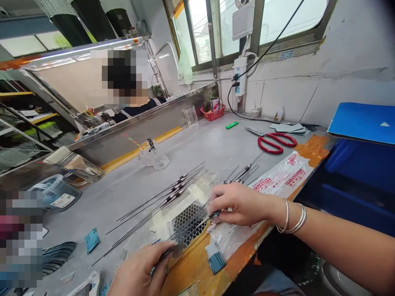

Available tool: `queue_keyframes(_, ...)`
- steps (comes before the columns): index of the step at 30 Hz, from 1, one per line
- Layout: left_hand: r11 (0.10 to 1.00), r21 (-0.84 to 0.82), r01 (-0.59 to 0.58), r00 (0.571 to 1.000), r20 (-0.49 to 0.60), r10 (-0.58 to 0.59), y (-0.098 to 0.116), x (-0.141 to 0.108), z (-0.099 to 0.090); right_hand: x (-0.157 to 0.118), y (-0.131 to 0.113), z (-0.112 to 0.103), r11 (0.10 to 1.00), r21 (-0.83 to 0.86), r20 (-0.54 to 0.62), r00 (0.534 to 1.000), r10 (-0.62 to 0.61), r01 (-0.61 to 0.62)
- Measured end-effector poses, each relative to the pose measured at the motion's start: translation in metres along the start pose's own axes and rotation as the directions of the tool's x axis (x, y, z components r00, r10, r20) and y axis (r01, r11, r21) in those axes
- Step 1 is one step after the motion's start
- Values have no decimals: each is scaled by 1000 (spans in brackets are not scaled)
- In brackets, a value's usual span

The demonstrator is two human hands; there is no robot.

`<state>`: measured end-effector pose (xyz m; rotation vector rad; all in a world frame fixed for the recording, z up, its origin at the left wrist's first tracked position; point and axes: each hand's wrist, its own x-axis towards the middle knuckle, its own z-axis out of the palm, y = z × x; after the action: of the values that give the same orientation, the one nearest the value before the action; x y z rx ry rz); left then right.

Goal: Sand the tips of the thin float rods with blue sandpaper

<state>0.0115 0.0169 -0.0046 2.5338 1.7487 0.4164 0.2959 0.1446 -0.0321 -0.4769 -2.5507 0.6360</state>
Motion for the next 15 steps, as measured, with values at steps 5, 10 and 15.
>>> queue_keyframes(5, 993, -98, 67, 996, 71, -60, 24, 33, 18, -11, 11, -6, 1000, -24, -22, 1000, 1, -1)
queue_keyframes(10, 986, -150, 79, 984, 172, -53, 45, 60, 28, -16, 14, -9, 996, -91, -12, 1000, 16, -17)
queue_keyframes(15, 979, -179, 95, 970, 236, -51, 65, 82, 33, -20, 14, -10, 990, -136, 1, 999, 44, -43)
